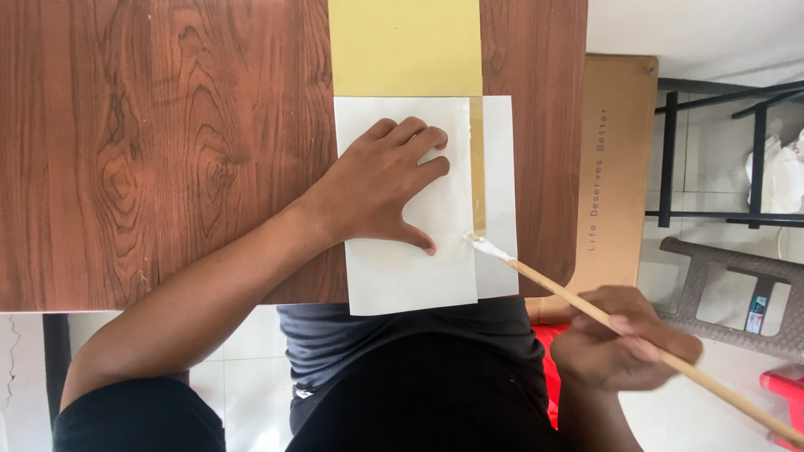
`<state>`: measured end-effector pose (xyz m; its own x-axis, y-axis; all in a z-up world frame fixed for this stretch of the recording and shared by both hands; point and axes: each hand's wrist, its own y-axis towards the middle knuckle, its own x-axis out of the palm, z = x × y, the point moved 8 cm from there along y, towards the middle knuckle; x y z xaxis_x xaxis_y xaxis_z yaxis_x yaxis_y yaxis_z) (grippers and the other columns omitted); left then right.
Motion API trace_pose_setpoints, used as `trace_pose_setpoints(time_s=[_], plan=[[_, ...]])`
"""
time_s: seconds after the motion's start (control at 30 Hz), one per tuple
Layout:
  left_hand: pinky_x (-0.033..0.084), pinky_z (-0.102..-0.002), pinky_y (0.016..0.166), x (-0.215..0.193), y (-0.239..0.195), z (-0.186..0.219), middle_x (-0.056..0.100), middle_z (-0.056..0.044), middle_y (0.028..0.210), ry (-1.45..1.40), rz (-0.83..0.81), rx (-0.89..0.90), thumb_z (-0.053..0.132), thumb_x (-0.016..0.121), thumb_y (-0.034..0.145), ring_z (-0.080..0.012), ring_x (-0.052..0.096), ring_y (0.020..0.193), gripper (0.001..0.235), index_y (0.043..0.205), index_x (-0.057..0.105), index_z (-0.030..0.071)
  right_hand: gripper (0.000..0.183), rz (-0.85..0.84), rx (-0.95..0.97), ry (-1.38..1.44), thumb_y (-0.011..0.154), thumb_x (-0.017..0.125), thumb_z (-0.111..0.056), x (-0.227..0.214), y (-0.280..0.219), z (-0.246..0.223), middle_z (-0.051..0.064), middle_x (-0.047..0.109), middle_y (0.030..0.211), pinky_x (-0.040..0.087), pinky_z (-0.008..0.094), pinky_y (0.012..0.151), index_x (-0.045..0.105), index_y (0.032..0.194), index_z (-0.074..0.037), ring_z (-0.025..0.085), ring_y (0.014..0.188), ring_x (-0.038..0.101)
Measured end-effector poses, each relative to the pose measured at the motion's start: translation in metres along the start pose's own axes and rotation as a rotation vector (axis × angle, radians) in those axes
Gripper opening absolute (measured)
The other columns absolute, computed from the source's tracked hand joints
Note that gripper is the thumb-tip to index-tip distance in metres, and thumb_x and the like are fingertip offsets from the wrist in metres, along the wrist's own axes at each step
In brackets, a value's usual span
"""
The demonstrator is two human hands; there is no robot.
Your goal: Folding paper sheets and applying glue with a brush to assemble paper bags.
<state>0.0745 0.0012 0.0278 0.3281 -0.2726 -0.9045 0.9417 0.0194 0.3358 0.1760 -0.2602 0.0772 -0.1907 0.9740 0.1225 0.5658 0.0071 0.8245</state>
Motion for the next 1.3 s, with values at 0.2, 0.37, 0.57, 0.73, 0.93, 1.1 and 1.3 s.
trace_pose_setpoints(time_s=[0.2,0.37,0.57,0.73,0.93,1.1,1.3], plan=[[0.045,-0.043,0.09,0.0,0.0,0.0,0.057,-0.012,0.125,0.017,0.004,0.001,0.087,0.087,0.057,-0.0305,0.053,0.113,0.096,0.108,0.065,0.009,0.044,0.038,0.036,-0.22,0.112,0.044,-0.043,-0.005,0.002,-0.01,0.006,0.037,0.062,0.032,0.034,0.038,0.041,0.092,-0.003,0.024,0.042,0.043],[0.045,-0.043,0.091,-0.001,0.0,0.001,0.057,-0.011,0.126,0.045,-0.009,0.004,0.089,0.085,0.057,-0.0302,0.053,0.114,0.096,0.107,0.066,0.009,0.035,-0.038,0.017,-0.14,0.111,0.046,-0.036,0.007,0.001,-0.008,0.005,0.035,0.055,0.026,0.034,0.037,0.042,0.093,-0.007,0.022,0.038,0.038],[0.046,-0.043,0.09,-0.003,0.0,0.001,0.057,-0.011,0.126,0.051,0.006,0.009,0.088,0.086,0.057,-0.03,0.053,0.113,0.096,0.107,0.065,0.009,0.039,-0.078,0.03,-0.095,0.112,0.042,-0.041,0.02,0.012,-0.019,0.006,0.03,0.048,0.025,0.034,0.035,0.039,0.095,-0.006,0.029,0.039,0.049],[0.045,-0.043,0.091,-0.003,0.001,0.001,0.057,-0.012,0.126,0.036,-0.004,0.007,0.088,0.086,0.058,-0.0309,0.053,0.113,0.094,0.106,0.064,0.01,0.036,-0.054,0.085,-0.081,0.112,0.046,-0.035,0.01,0.005,-0.015,0.003,0.032,0.057,0.025,0.034,0.036,0.04,0.092,-0.005,0.031,0.039,0.052],[0.045,-0.044,0.092,-0.002,0.001,0.002,0.057,-0.012,0.128,0.033,-0.021,0.005,0.086,0.087,0.059,-0.0308,0.052,0.115,0.094,0.109,0.065,0.01,0.029,-0.284,0.037,0.077,0.114,0.04,-0.034,0.032,0.01,-0.022,0.006,0.02,0.04,0.026,0.035,0.03,0.035,0.105,-0.008,0.028,0.034,0.046],[0.046,-0.044,0.092,-0.001,0.001,0.001,0.057,-0.011,0.128,0.045,-0.023,0.006,0.088,0.085,0.059,-0.0304,0.052,0.115,0.095,0.108,0.065,0.01,0.024,-0.165,0.061,0.14,0.112,0.047,-0.026,0.023,0.007,-0.02,0.012,0.042,0.056,0.038,0.032,0.027,0.04,0.103,-0.005,0.035,0.045,0.06],[0.046,-0.045,0.092,-0.004,0.001,0.001,0.056,-0.011,0.127,0.033,-0.015,0.003,0.086,0.087,0.059,-0.0306,0.052,0.113,0.093,0.108,0.065,0.01,0.029,-0.096,0.11,-0.001,0.113,0.049,-0.031,0.006,0.002,-0.016,0.002,0.048,0.082,0.03,0.036,0.031,0.04,0.104,-0.005,0.033,0.046,0.057]])
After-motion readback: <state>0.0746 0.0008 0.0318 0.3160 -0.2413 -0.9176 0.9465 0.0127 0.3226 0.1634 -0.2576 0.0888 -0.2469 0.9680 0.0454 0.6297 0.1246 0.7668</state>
